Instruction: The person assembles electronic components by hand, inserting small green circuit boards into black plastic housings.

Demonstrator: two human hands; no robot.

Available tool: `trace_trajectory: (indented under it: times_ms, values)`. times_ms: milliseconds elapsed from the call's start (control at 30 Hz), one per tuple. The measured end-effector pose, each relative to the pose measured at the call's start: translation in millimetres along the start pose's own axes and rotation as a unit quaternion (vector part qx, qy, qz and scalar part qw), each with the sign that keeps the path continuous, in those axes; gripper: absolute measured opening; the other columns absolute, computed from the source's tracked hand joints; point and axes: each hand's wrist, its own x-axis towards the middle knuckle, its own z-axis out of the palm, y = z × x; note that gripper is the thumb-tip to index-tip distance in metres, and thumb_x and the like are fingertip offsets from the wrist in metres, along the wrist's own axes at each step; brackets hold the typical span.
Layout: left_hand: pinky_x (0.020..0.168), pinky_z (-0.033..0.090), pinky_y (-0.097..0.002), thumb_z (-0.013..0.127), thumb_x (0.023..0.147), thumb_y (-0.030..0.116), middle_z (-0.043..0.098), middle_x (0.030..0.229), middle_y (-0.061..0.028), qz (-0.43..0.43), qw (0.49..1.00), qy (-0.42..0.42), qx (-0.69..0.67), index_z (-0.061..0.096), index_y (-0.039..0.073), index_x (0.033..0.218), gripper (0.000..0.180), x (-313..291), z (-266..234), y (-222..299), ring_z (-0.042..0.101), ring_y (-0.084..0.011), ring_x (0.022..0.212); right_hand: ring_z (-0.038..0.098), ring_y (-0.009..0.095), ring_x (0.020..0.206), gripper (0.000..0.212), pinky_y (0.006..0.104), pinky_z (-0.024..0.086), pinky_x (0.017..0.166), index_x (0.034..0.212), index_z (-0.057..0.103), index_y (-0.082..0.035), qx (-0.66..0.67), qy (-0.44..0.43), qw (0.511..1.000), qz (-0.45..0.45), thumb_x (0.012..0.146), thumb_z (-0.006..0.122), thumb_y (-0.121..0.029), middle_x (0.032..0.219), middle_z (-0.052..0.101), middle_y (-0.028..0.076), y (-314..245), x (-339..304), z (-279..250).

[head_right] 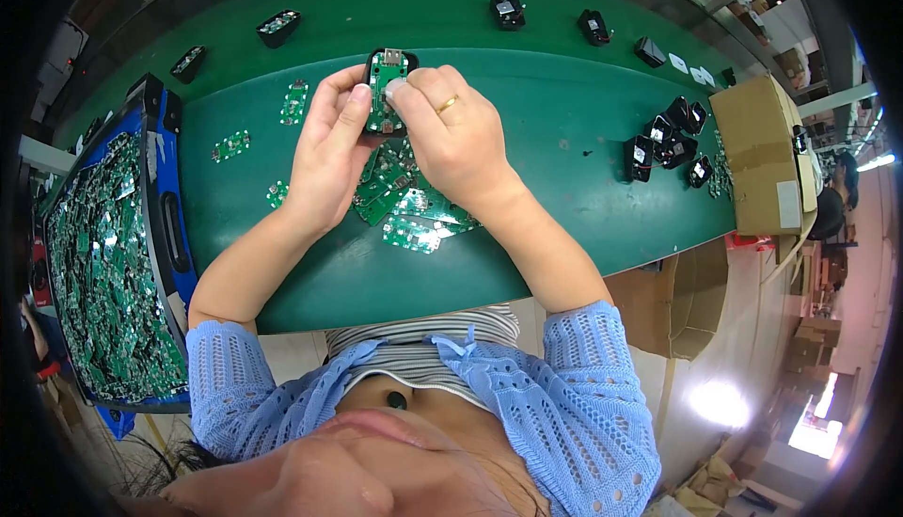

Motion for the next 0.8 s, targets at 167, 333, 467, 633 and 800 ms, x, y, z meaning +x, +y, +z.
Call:
trace_trajectory:
  times_ms: [167,333,467,633,800]
  values:
    - [0.08,0.043,-0.0268,0.044,0.095,0.023,0.051,0.104,-0.0029,0.061,0.998,0.012,0.03,0.04,0.004,0.121,0.033,0,-2,-4,0.049,-0.0085,0.095,0.054,0.022,0.066,0.028,0.0308,0.046,0.05,0.089,0.057,0.0,-0.005,0.013,1.0,-0.008,0.062,0.06,0.004,0.079,0.055,0.009,1,0,5]
    - [0.078,0.044,-0.0257,0.046,0.095,0.022,0.051,0.107,-0.0032,0.079,0.997,0.008,0.022,0.04,0.004,0.121,0.032,2,-6,-12,0.05,-0.0085,0.094,0.053,0.023,0.066,0.023,0.031,0.046,0.052,0.087,0.057,0.0,-0.003,-0.016,1.0,-0.015,0.064,0.06,0.003,0.08,0.055,0.009,-4,-2,9]
    - [0.08,0.042,-0.0235,0.049,0.093,0.019,0.051,0.106,-0.007,0.085,0.993,0.015,0.083,0.04,0.0,0.116,0.031,7,-4,-7,0.048,-0.0099,0.095,0.055,0.024,0.072,0.022,0.0308,0.047,0.056,0.093,0.056,0.0,0.05,-0.011,0.998,0.04,0.071,0.062,-0.002,0.084,0.055,0.01,5,-3,14]
    - [0.074,0.048,-0.0248,0.05,0.092,0.015,0.056,0.102,-0.007,0.008,0.996,0.066,-0.067,0.045,0.0,0.112,0.025,24,-13,8,0.058,-0.012,0.087,0.054,0.017,0.092,0.043,0.0304,0.046,0.075,0.118,0.049,-0.003,0.276,-0.003,0.915,0.294,0.078,0.065,-0.012,0.102,0.051,0.01,4,-1,20]
    - [0.076,0.049,-0.0265,0.048,0.093,0.016,0.056,0.1,-0.0065,-0.001,0.998,0.056,-0.021,0.046,0.0,0.112,0.025,35,-16,-1,0.059,-0.0124,0.088,0.051,0.014,0.099,0.04,0.0289,0.045,0.083,0.12,0.044,0.003,0.499,-0.129,0.737,0.438,0.082,0.054,-0.007,0.106,0.053,0.009,10,9,23]
